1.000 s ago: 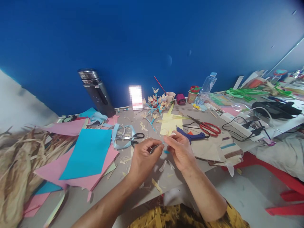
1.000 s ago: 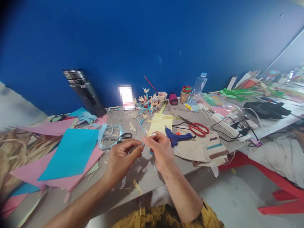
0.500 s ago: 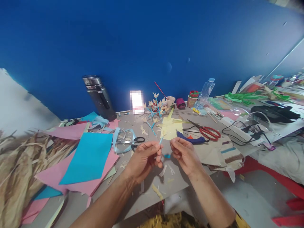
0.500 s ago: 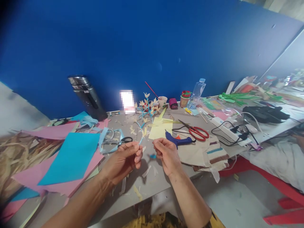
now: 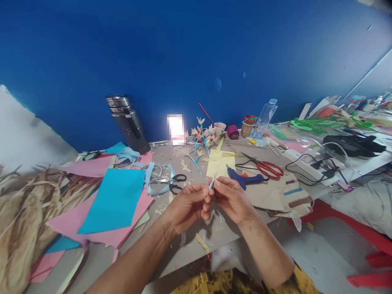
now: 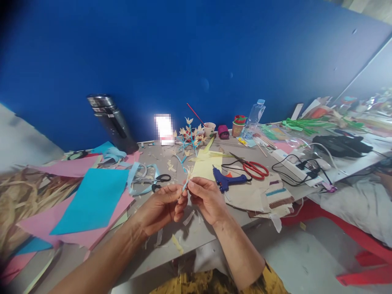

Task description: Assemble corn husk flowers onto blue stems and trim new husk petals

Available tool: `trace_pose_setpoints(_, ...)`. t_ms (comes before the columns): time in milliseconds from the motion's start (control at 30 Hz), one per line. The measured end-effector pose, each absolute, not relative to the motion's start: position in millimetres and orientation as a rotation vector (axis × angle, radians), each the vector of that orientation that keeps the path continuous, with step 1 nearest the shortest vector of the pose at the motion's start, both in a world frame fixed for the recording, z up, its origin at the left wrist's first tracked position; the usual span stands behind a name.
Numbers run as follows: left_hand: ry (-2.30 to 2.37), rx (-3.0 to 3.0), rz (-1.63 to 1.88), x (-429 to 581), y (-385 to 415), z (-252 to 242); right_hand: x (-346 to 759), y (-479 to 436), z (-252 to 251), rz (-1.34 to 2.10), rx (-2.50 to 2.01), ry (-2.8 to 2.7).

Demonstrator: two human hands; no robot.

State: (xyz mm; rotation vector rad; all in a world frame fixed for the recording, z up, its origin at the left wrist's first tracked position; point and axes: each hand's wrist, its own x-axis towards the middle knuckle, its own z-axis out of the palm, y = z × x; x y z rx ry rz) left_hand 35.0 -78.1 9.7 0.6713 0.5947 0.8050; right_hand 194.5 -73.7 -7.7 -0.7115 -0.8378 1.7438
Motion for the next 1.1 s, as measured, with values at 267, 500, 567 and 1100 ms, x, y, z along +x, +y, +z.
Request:
trace_pose_setpoints(267, 0.557, 0.653, 0.746, 37, -80, 12, 201, -74, -7, 1.751, -0.731, -0.846)
trace_pose_setpoints(500, 0.737, 0.801, 0.837, 40, -81, 9, 199, -73, -8, 1.640, -0.750, -0.779)
trace_pose_setpoints(567, 0.855, 0.933, 0.905, 42, -82, 10, 198, -72, -8, 1.572, -0.772, -0.767)
trace_pose_setpoints(1100, 1.067, 1.281, 0.942, 43, -85, 12, 200, -83, -9, 1.529, -0.876, -0.902)
